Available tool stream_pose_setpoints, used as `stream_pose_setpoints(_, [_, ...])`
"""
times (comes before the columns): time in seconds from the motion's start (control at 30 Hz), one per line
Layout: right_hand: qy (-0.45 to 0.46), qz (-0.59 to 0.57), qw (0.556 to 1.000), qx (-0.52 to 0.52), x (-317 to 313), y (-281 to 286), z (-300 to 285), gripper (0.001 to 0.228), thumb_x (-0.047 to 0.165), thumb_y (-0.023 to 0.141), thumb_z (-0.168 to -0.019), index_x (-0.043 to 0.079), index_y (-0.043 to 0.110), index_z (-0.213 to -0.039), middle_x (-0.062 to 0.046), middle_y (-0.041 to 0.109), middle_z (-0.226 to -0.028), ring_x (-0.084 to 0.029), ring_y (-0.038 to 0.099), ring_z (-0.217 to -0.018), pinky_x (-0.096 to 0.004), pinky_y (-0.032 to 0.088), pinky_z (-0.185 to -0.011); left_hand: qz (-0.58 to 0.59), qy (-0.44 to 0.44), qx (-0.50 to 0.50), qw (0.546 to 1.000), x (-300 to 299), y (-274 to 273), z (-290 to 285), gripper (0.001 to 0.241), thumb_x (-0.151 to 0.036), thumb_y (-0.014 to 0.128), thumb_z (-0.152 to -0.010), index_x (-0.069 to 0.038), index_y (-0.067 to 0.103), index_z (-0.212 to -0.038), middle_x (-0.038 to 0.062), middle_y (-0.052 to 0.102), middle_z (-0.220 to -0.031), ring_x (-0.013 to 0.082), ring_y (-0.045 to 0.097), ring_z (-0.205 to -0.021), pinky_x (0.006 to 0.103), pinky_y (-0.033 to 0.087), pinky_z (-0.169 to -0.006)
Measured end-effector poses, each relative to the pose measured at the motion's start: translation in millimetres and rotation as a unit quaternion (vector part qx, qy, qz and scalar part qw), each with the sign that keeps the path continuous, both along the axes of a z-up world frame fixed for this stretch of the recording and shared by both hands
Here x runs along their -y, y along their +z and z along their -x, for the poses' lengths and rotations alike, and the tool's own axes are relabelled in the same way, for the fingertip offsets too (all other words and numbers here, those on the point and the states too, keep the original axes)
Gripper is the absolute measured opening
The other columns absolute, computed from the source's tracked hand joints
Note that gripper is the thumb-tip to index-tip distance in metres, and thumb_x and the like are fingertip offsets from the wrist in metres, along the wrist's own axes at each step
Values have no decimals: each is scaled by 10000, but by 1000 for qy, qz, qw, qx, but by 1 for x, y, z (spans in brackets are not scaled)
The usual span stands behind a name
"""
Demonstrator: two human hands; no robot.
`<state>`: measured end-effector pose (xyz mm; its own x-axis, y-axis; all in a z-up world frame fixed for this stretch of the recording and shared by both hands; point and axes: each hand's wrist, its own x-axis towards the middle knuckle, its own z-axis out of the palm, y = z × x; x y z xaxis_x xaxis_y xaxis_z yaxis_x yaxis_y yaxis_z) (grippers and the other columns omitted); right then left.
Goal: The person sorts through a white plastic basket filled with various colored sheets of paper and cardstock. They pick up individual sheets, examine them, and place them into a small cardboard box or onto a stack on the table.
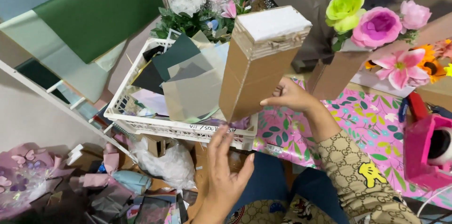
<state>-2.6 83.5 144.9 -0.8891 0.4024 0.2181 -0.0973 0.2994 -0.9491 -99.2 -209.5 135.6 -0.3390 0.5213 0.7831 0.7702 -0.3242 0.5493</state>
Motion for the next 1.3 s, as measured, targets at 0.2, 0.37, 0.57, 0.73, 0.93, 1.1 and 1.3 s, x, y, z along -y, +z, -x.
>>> stream_pose_setpoints(0.2, [245, -9, 969, -29, 64, 35, -21, 569, 129, 843, -848, 48, 591, -1352, -135, 684, -1329, -279, 670, -1249, -421, 612, -1045, 171, 0, 187, 967, 11, 32, 6, 1257, -414, 896, -711, -102, 82, -1617, 173, 192, -1681, 336, 258, -1542, 532, 338, -1172])
stream_pose_setpoints(0.37, [201, -61, 978, -6, 78, 54, -7, 533, 252, 684, -971, 81, 526, -1451, -107, 593, -1470, -259, 593, -1355, -423, 534, -1120, 14, 39, 344, 938, 42, -30, 32, 859, -169, 895, -676, -53, 450, -1401, 142, 651, -1269, 229, 656, -1155, 352, 552, -1008])
stream_pose_setpoints(0.57, [-20, -384, 920, 78, 57, 26, 40, 215, 245, 634, -995, 114, 800, -956, -24, 750, -928, -202, 658, -883, -364, 494, -844, -22, 196, 339, 920, 101, -57, 66, 890, -47, 844, -657, -5, 407, -1431, 184, 611, -1335, 252, 620, -1191, 395, 505, -1062])
stream_pose_setpoints(0.73, [-15, -538, 815, 217, 57, 10, 82, 326, 196, 476, -1041, 170, 773, -1173, -12, 630, -773, -257, 569, -808, -442, 438, -805, 9, 205, 403, 892, 108, -79, 66, 824, -42, 840, -661, -41, 459, -1392, 139, 669, -1219, 206, 653, -1090, 343, 532, -978])
stream_pose_setpoints(0.93, [-22, -534, 819, 210, 36, 4, 120, 501, 137, 421, -1021, 201, 586, -1490, -54, 594, -769, -290, 564, -748, -440, 441, -707, 15, 181, 360, 915, 104, -106, 63, 909, -94, 876, -646, -28, 450, -1446, 126, 671, -1262, 202, 658, -1143, 347, 528, -1013])
stream_pose_setpoints(1.1, [17, -500, 827, 258, 59, 17, 130, 388, 502, 780, -836, 194, 672, -1046, -3, 654, -790, -246, 602, -875, -419, 451, -705, 32, 168, 432, 886, 98, -94, 57, 1031, -94, 881, -623, -78, 396, -1533, 111, 668, -1295, 210, 663, -1145, 350, 527, -1008])
stream_pose_setpoints(1.3, [-25, -556, 782, 279, 48, 16, 133, 479, 40, 489, -766, 171, 666, -1191, -24, 690, -719, -267, 655, -742, -438, 429, -575, -5, 146, 410, 900, 100, -106, 65, 942, -75, 877, -640, -60, 442, -1476, 98, 662, -1273, 180, 635, -1129, 333, 506, -1015])
